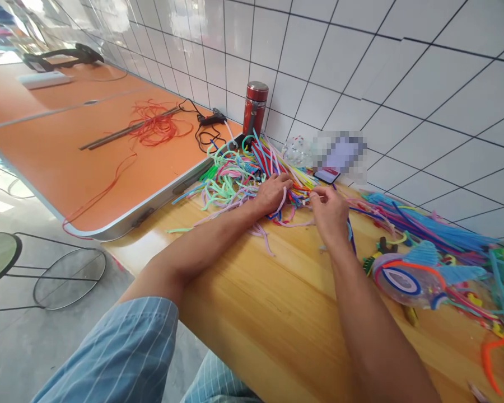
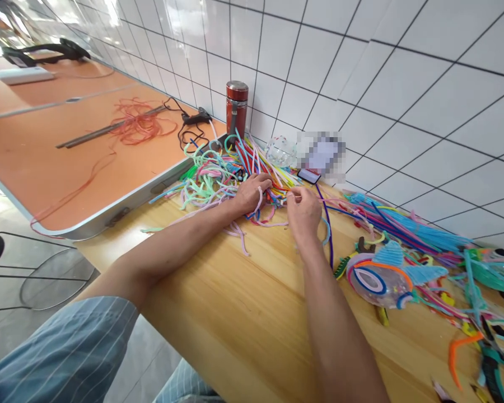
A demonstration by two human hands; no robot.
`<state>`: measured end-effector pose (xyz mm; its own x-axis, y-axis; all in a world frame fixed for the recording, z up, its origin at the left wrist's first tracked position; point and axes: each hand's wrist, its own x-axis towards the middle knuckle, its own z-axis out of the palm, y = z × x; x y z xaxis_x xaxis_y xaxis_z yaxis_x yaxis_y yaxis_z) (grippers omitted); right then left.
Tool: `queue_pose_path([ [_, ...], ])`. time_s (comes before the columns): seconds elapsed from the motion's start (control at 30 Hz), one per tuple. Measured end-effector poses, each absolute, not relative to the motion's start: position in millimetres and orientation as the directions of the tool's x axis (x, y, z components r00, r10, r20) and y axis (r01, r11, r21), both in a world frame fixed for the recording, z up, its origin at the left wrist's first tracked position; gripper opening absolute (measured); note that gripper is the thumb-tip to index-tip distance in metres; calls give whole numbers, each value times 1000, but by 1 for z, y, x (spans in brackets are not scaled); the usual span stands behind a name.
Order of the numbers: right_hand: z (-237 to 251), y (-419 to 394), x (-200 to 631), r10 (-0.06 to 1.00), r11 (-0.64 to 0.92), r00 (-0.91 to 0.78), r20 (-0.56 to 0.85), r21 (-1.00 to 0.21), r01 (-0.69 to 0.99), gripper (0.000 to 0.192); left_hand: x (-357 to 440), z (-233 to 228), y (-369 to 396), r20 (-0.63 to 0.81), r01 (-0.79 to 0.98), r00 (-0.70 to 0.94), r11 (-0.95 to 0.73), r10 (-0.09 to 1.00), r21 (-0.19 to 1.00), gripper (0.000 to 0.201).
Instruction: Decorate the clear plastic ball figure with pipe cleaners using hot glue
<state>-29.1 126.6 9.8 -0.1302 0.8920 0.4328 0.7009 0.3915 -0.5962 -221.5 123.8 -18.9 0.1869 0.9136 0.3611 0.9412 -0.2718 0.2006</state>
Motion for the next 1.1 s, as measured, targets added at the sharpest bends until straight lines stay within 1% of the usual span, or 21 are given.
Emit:
queue_pose_path([
  [0.23,8,160,-30,910,341,-179,374,-431,836,34,-219,-20,125,353,943,168,-255,920,214,29],
  [0.5,5,169,-33,937,299,-226,266,-279,912,29,-218,-16,121,327,950,180,-251,928,188,33],
  [0.6,4,167,-33,939,292,-230,256,-241,926,30,-217,-16,122,321,950,189,-256,928,181,34],
  [0.77,5,159,-33,935,281,-222,278,-196,939,34,-213,-16,122,311,955,172,-236,935,181,36],
  [1.1,28,112,-18,915,309,-252,315,-146,940,27,-212,-10,119,300,956,167,-228,939,184,29],
])
